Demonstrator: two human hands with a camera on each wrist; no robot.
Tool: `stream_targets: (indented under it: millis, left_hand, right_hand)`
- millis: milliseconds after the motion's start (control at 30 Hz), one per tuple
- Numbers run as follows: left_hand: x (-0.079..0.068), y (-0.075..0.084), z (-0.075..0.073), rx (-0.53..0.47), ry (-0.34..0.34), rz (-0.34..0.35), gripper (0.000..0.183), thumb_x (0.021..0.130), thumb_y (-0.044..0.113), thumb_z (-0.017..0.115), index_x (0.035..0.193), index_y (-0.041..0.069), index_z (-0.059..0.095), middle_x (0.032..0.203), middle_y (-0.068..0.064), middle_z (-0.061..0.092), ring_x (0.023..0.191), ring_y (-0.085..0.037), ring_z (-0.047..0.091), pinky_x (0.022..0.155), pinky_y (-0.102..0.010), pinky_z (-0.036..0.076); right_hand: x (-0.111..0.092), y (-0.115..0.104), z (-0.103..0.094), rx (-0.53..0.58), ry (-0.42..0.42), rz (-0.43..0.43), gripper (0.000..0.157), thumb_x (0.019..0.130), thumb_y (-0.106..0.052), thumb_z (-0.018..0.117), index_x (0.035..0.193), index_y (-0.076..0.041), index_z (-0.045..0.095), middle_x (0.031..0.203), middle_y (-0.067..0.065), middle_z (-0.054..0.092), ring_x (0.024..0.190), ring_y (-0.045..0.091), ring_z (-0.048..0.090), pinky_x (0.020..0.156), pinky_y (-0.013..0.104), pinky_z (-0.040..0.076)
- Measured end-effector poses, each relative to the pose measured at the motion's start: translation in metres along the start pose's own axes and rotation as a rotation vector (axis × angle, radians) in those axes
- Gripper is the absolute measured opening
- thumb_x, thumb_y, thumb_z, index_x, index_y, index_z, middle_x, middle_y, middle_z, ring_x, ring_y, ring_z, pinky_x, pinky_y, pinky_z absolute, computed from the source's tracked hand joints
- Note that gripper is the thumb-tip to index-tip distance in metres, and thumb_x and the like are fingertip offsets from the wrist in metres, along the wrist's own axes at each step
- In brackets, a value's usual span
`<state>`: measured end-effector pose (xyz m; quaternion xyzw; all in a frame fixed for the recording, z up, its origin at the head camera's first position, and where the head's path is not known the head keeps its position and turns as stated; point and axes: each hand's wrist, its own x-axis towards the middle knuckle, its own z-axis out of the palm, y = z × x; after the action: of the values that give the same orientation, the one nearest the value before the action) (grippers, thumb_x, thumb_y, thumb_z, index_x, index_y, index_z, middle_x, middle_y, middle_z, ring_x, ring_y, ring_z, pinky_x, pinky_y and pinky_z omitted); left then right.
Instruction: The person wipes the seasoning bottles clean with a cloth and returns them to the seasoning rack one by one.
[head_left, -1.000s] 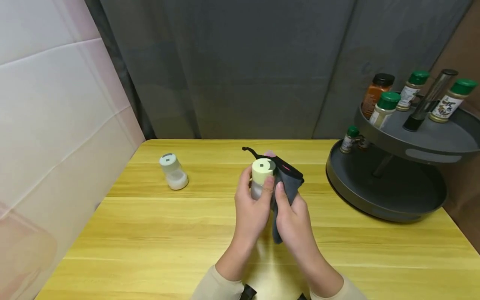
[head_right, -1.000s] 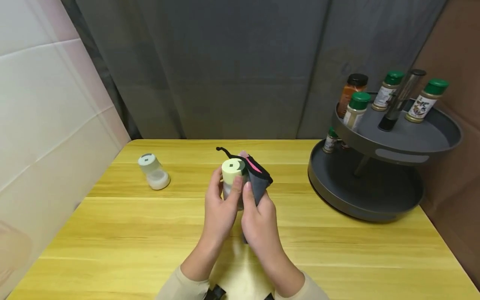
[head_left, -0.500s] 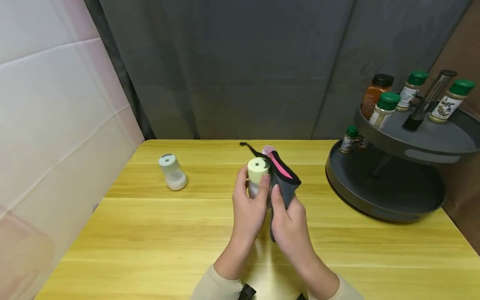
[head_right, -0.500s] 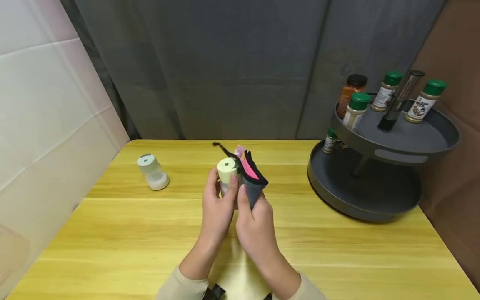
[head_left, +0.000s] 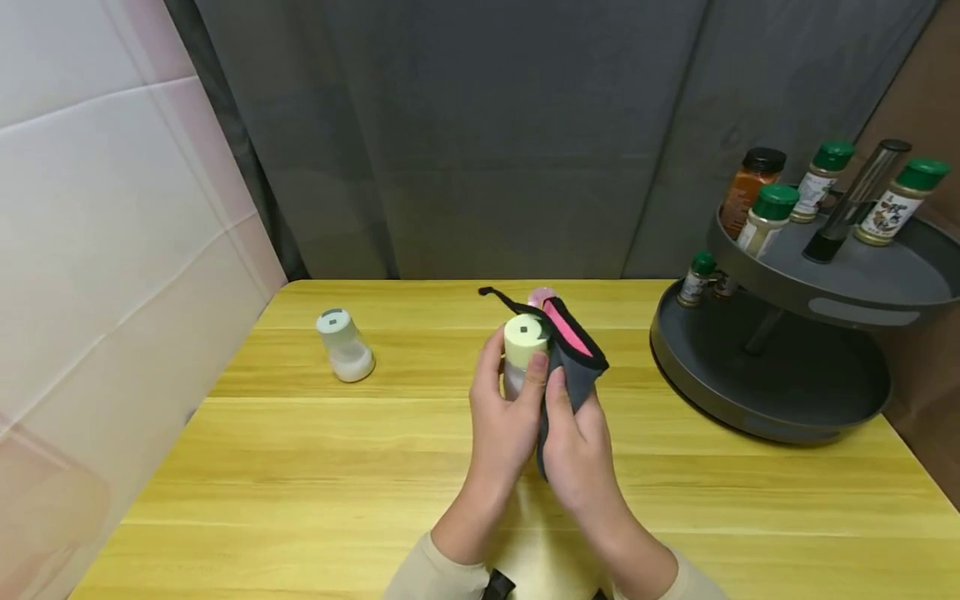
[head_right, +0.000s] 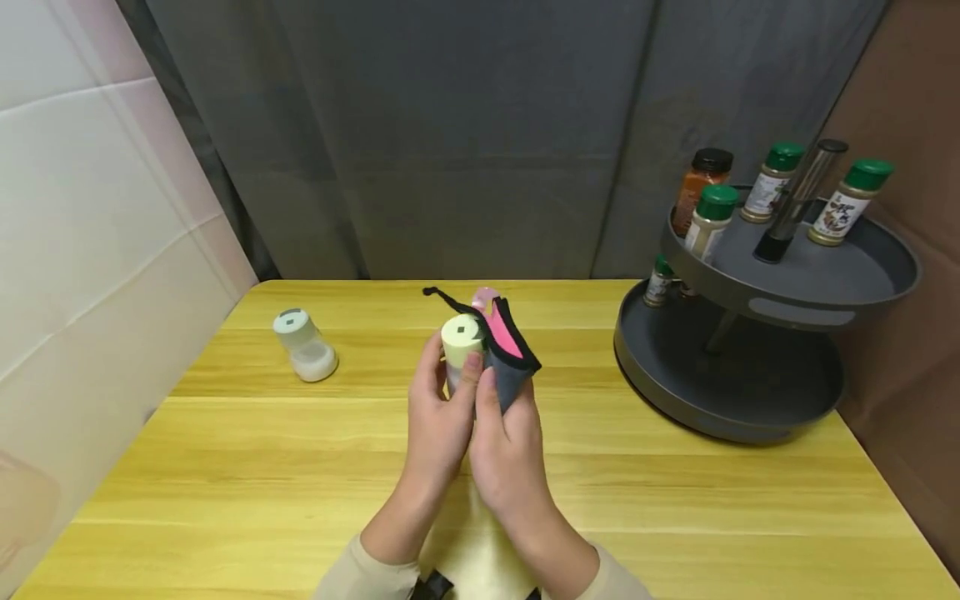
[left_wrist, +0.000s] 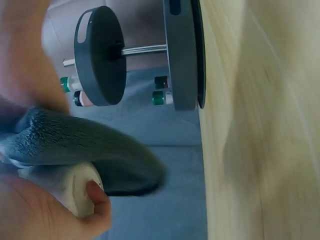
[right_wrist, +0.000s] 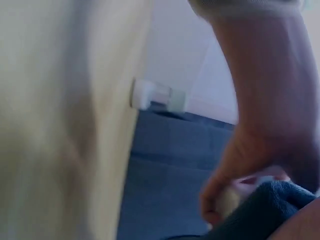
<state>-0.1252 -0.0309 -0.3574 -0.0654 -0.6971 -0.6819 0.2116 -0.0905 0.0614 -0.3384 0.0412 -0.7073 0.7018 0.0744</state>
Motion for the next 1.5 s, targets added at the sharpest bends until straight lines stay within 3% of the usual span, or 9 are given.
stream_targets:
  millis: [133, 233, 433, 700, 833, 967, 1067, 1233, 1500]
  left_hand:
    - [0.002, 0.001, -0.001, 0.011, -0.007, 0.005, 0.046, 0.102, 0.028, 0.073, 0.146, 0.024, 0.062, 0.136, 0.002, 0.067, 0.12, -0.017, 0.058, 0.104, -0.045, 0.045]
    - [-0.001, -0.001, 0.001, 0.047, -0.011, -0.024, 0.046, 0.101, 0.029, 0.074, 0.145, 0.022, 0.063, 0.132, -0.002, 0.066, 0.117, -0.017, 0.058, 0.101, -0.044, 0.047]
    - [-0.002, 0.0, 0.002, 0.052, -0.014, -0.047, 0.045, 0.101, 0.028, 0.074, 0.144, 0.019, 0.063, 0.132, -0.003, 0.068, 0.114, -0.018, 0.058, 0.101, -0.044, 0.045]
    - [-0.002, 0.002, 0.001, 0.059, -0.005, -0.028, 0.045, 0.101, 0.027, 0.074, 0.145, 0.024, 0.063, 0.131, -0.004, 0.066, 0.113, -0.018, 0.058, 0.099, -0.044, 0.047]
    - [-0.007, -0.002, 0.005, 0.06, -0.02, -0.051, 0.046, 0.101, 0.028, 0.074, 0.145, 0.021, 0.063, 0.13, -0.004, 0.066, 0.114, -0.017, 0.057, 0.103, -0.043, 0.045]
    - [-0.006, -0.003, 0.007, 0.046, -0.016, -0.041, 0.046, 0.102, 0.028, 0.073, 0.146, 0.02, 0.062, 0.132, -0.003, 0.067, 0.116, -0.018, 0.059, 0.106, -0.046, 0.045]
    - [-0.003, -0.002, 0.007, 0.045, -0.006, -0.035, 0.046, 0.102, 0.029, 0.073, 0.147, 0.022, 0.062, 0.133, -0.003, 0.066, 0.119, -0.019, 0.06, 0.106, -0.047, 0.047]
    - [-0.003, -0.001, 0.005, 0.068, 0.009, -0.032, 0.048, 0.102, 0.03, 0.073, 0.149, 0.026, 0.062, 0.133, -0.004, 0.066, 0.118, -0.02, 0.061, 0.099, -0.045, 0.049]
    - [-0.005, -0.001, 0.006, 0.046, 0.003, -0.021, 0.044, 0.101, 0.027, 0.074, 0.143, 0.019, 0.065, 0.13, -0.005, 0.068, 0.12, -0.019, 0.061, 0.109, -0.047, 0.045]
  right_hand:
    - [0.005, -0.003, -0.005, 0.059, -0.031, 0.133, 0.053, 0.117, -0.042, 0.034, 0.158, -0.011, 0.045, 0.149, 0.011, 0.058, 0.137, 0.022, 0.051, 0.119, 0.033, 0.037]
    - [0.008, -0.012, -0.009, 0.103, -0.033, 0.13, 0.052, 0.117, -0.041, 0.035, 0.159, -0.012, 0.043, 0.154, 0.007, 0.054, 0.142, 0.019, 0.048, 0.125, 0.04, 0.033]
    - [0.003, -0.012, -0.008, 0.052, -0.01, -0.001, 0.053, 0.116, -0.036, 0.039, 0.163, -0.01, 0.039, 0.159, 0.008, 0.052, 0.146, 0.02, 0.048, 0.115, 0.014, 0.039]
    - [0.012, -0.006, -0.014, 0.175, -0.085, 0.248, 0.054, 0.116, -0.044, 0.034, 0.153, -0.009, 0.05, 0.136, 0.007, 0.063, 0.124, 0.015, 0.057, 0.109, 0.026, 0.045]
    - [0.011, -0.015, -0.016, 0.174, -0.074, 0.122, 0.055, 0.116, -0.043, 0.034, 0.162, -0.012, 0.038, 0.158, 0.003, 0.05, 0.146, 0.016, 0.045, 0.126, 0.037, 0.033]
    - [0.009, -0.013, -0.013, 0.14, -0.046, 0.048, 0.056, 0.116, -0.042, 0.035, 0.163, -0.012, 0.037, 0.16, 0.007, 0.05, 0.147, 0.018, 0.046, 0.122, 0.025, 0.038]
    - [0.01, -0.006, -0.011, 0.114, -0.037, 0.123, 0.055, 0.116, -0.043, 0.034, 0.159, -0.01, 0.044, 0.148, 0.01, 0.059, 0.133, 0.016, 0.055, 0.107, 0.016, 0.045]
    - [0.017, -0.01, -0.014, 0.181, -0.063, 0.286, 0.055, 0.116, -0.047, 0.032, 0.151, -0.009, 0.052, 0.13, 0.005, 0.063, 0.118, 0.014, 0.057, 0.103, 0.024, 0.045]
    - [0.01, -0.017, -0.007, 0.091, 0.015, -0.057, 0.051, 0.116, -0.035, 0.038, 0.159, -0.007, 0.042, 0.149, 0.015, 0.058, 0.135, 0.024, 0.053, 0.115, 0.023, 0.042]
